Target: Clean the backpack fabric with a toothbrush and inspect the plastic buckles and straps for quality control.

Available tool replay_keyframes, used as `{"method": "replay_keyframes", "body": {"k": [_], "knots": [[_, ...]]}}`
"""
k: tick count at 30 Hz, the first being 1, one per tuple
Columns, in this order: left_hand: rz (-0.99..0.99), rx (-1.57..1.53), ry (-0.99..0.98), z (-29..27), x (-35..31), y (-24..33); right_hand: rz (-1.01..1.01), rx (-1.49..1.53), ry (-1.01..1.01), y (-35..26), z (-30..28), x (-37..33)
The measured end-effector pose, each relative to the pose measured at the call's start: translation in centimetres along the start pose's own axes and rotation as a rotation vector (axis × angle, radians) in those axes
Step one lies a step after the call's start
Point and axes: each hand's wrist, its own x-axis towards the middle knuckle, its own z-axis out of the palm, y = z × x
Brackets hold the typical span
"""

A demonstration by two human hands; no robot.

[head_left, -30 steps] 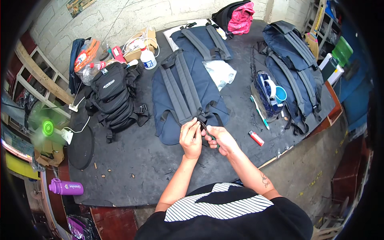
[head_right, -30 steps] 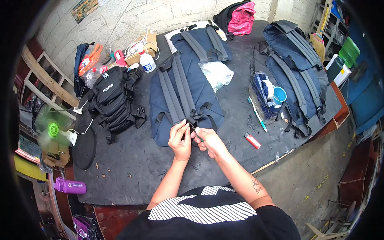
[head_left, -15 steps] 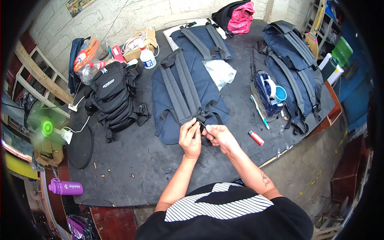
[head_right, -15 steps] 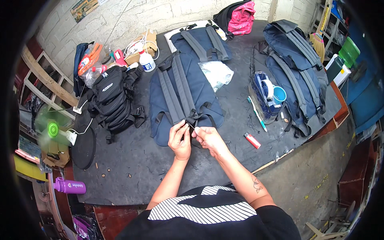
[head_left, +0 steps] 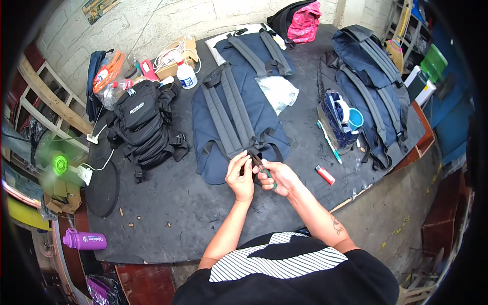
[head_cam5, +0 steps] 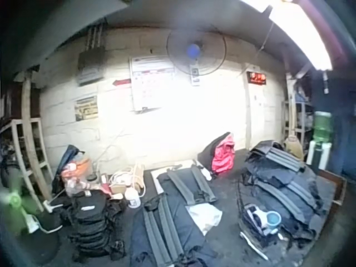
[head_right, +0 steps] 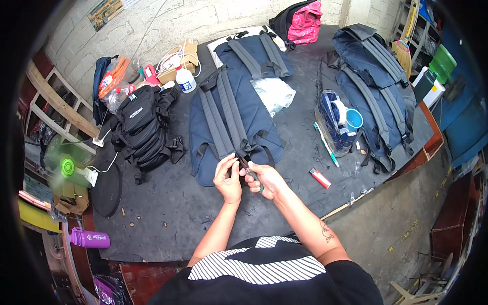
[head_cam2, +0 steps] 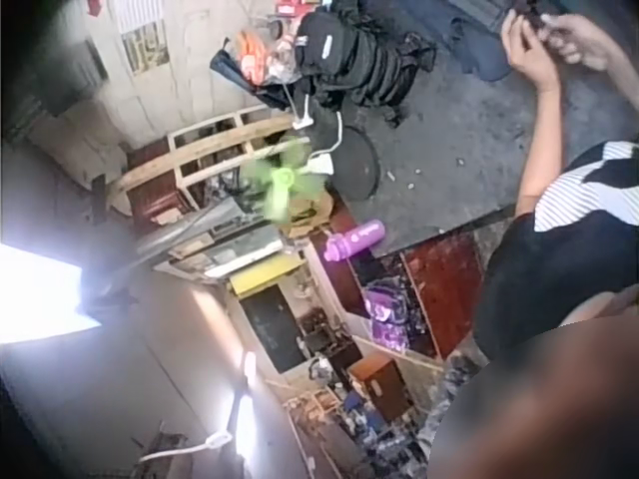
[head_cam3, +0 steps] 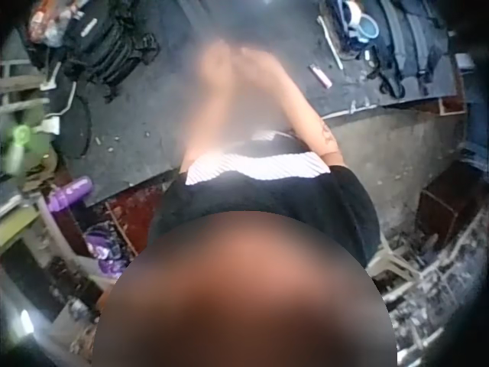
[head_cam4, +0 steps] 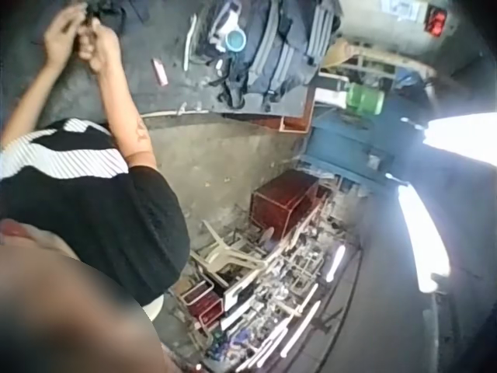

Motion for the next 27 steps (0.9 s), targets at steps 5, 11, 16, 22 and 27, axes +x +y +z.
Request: {"method": "replay_keyframes", "body": {"k": [5, 11, 16, 22, 27], "knots": [[0.103, 0.103, -0.033, -0.2, 0.3, 1.1, -0.036, -0.135, 0.074, -0.4, 0.6, -0.5], [0.111, 0.093, -0.056, -0.2, 0.1, 0.2, -0.157, -0.277, 0.086, 0.2, -0.4, 0.3], [-0.141, -0.24, 0.023, 0.3, -0.1, 0.1, -0.079, -0.154, 0.071, 0.2, 0.9, -0.1], [-0.073, -0.143, -0.027, -0.2, 0.0, -0.2, -0.086, -0.271, 0.106, -0.4, 1.0, 0.0], [-0.046, -0.121, -0.019, -0.3, 0.0, 0.3, -0.071, -0.361, 0.123, -1.1, 1.4, -0.4]]}}
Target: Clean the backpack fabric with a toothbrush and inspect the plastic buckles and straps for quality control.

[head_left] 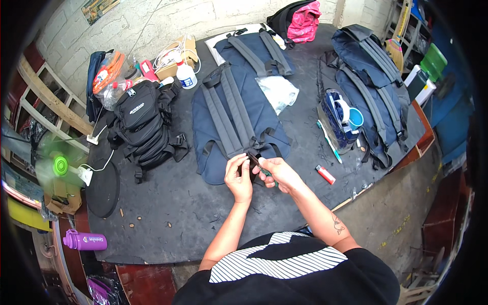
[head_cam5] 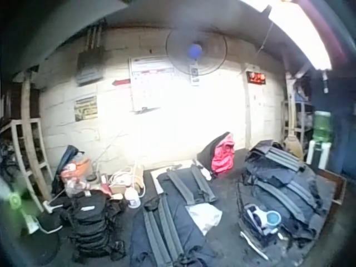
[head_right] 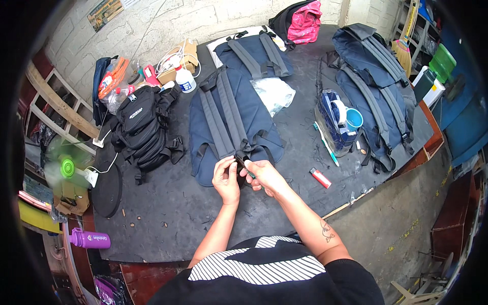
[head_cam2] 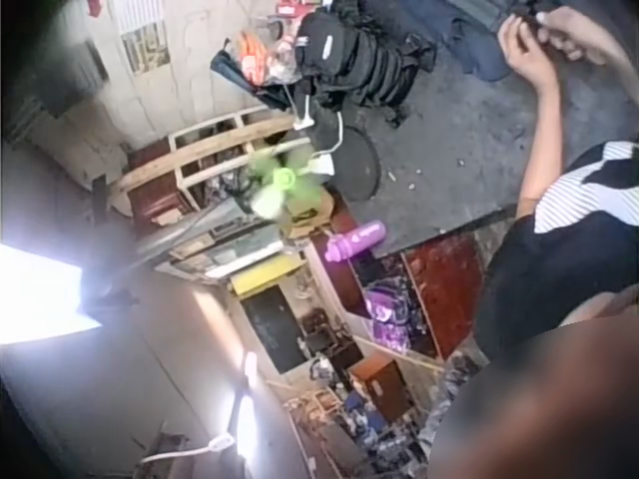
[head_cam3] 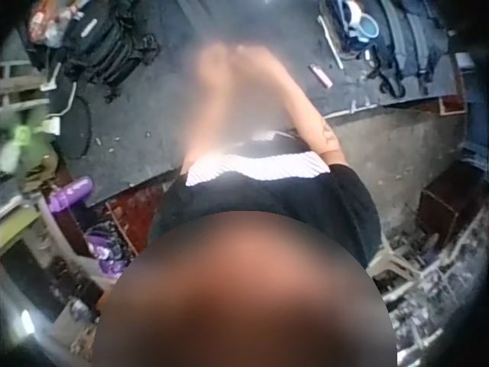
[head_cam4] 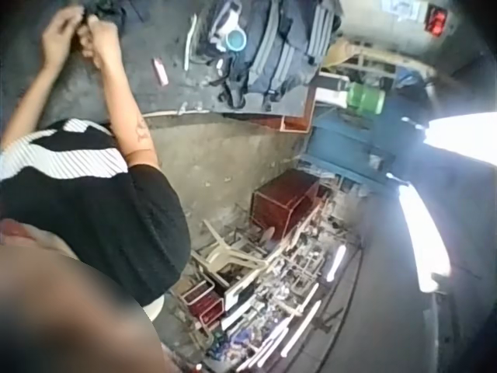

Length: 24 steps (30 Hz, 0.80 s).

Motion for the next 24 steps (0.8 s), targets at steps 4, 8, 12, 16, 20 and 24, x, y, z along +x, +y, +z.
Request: {"method": "replay_keyframes", "body": {"k": [4, 8, 12, 16, 20, 24], "knots": [[-0.075, -0.091, 0.028, 0.2, 0.3, 0.0, 0.017, 0.01, 0.013, 0.1, 0.0, -0.2], [-0.035, -0.049, -0.007, 0.3, 0.1, 0.5, -0.01, 0.025, 0.004, 0.5, -0.1, 0.2], [0.106, 0.166, -0.028, 0.4, 0.3, 1.4, -0.079, 0.053, 0.029, 0.3, -0.2, 0.2], [0.187, 0.269, -0.062, 0.1, 0.5, 1.6, -0.122, 0.059, 0.038, 0.4, -0.1, 0.4], [0.286, 0.346, -0.085, 0.0, 0.5, 1.4, -0.128, 0.04, 0.036, 0.4, -0.3, 0.4], [0.216, 0.291, -0.067, 0.1, 0.3, 1.4, -0.18, 0.001, 0.027, 0.7, -0.6, 0.4]]}}
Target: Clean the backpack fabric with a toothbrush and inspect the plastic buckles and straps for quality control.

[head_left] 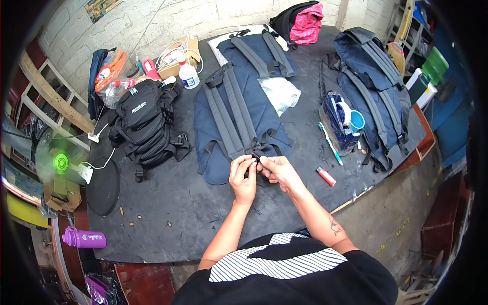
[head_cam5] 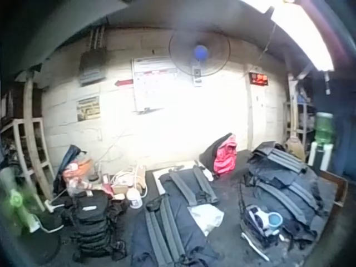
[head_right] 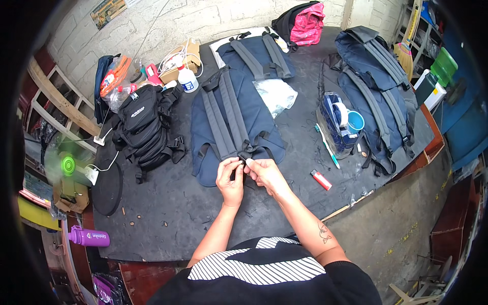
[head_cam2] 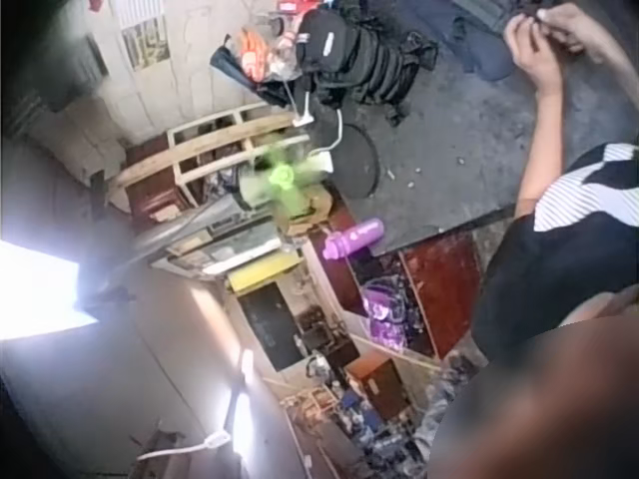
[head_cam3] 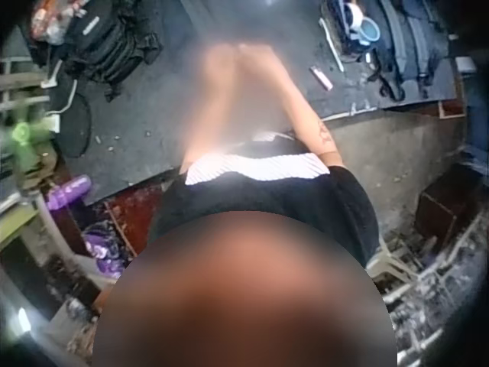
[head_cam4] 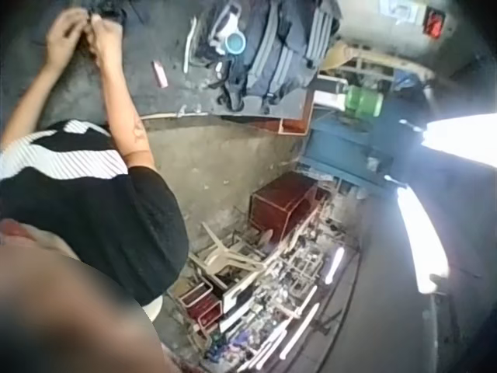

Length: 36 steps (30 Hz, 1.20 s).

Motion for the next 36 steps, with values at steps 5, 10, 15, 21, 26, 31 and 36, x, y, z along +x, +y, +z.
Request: {"method": "replay_keyframes", "body": {"k": [5, 10, 15, 21, 26, 31, 36], "knots": [[-0.002, -0.018, -0.069, -0.4, 0.5, -0.3, 0.114, 0.095, -0.057, -0.8, -0.4, -0.1], [0.201, 0.114, -0.149, -0.6, 0.8, -0.2, 0.121, 0.03, -0.042, -0.9, -0.8, 0.2], [0.148, 0.088, -0.11, -0.4, 0.3, -0.3, 0.076, 0.067, -0.025, 0.2, -0.7, 0.4], [0.093, 0.033, -0.102, -0.5, -0.1, -0.4, 0.008, 0.034, -0.01, 0.4, -0.3, 0.2], [-0.185, -0.224, -0.138, -0.5, -0.4, -0.8, 0.177, 0.217, -0.129, -0.6, -0.7, 0.1], [-0.31, -0.459, -0.171, -0.4, -0.2, -1.7, 0.239, 0.312, -0.152, -1.1, -0.7, 0.1], [-0.229, -0.243, -0.143, -0.6, -0.2, -0.2, 0.189, 0.248, -0.111, 0.0, -0.8, 0.0]]}}
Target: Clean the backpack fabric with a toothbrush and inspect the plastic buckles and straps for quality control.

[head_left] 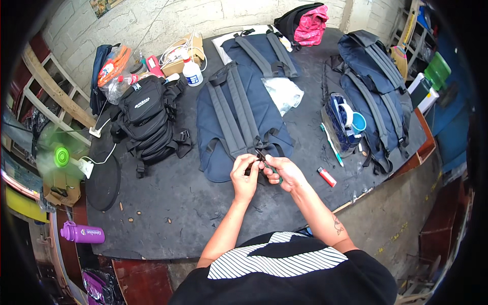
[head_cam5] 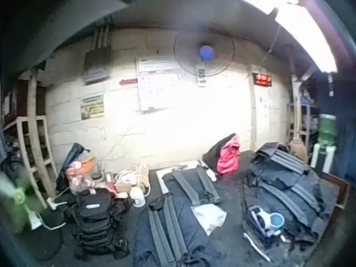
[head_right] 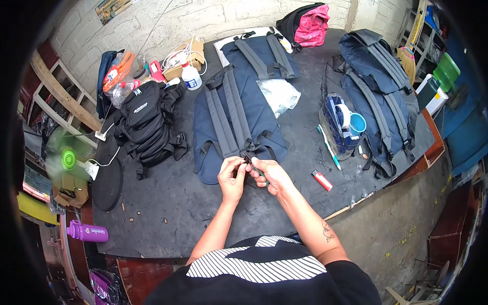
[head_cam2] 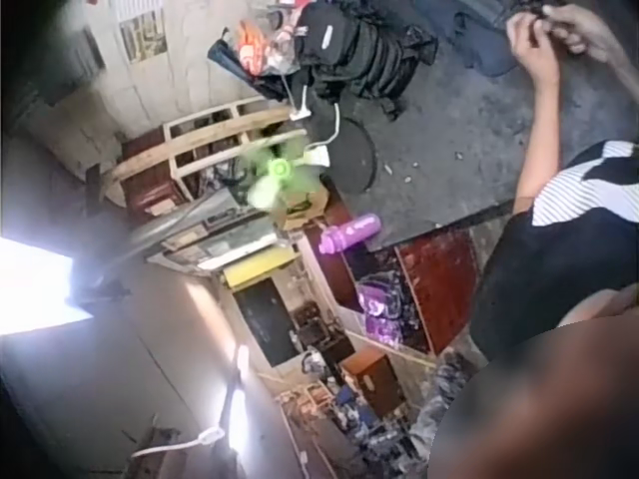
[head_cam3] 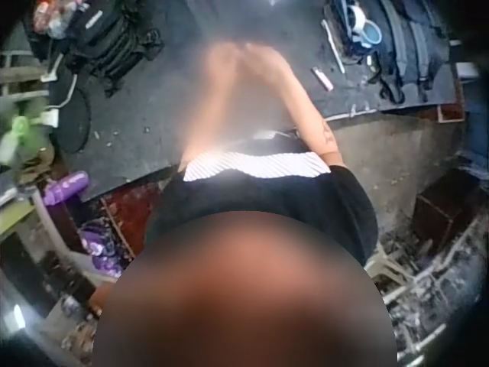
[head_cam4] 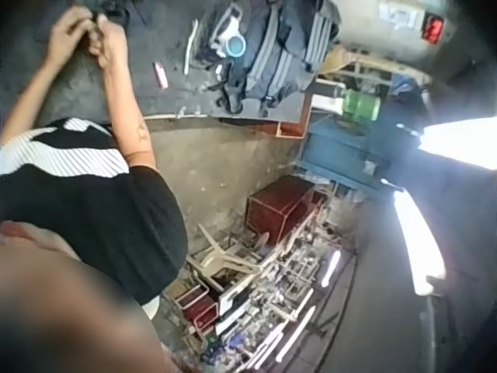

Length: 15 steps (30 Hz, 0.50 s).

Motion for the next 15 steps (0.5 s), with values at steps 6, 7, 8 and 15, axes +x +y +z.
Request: {"method": "replay_keyframes", "body": {"k": [6, 7, 8, 15], "knots": [[0.425, 0.373, 0.053, -0.4, 0.5, 0.0, -0.021, 0.09, -0.074, 0.8, -0.3, 0.3], [0.473, 0.394, 0.06, -0.5, 0.5, -0.2, 0.03, 0.178, -0.108, 0.9, -0.4, 0.3], [0.473, 0.393, 0.06, -0.5, 0.5, -0.2, 0.08, 0.267, -0.141, 1.0, -0.5, 0.3], [0.523, 0.386, 0.072, -0.4, 0.3, -0.5, 0.01, 0.049, -0.032, 0.7, -0.1, -0.9]]}}
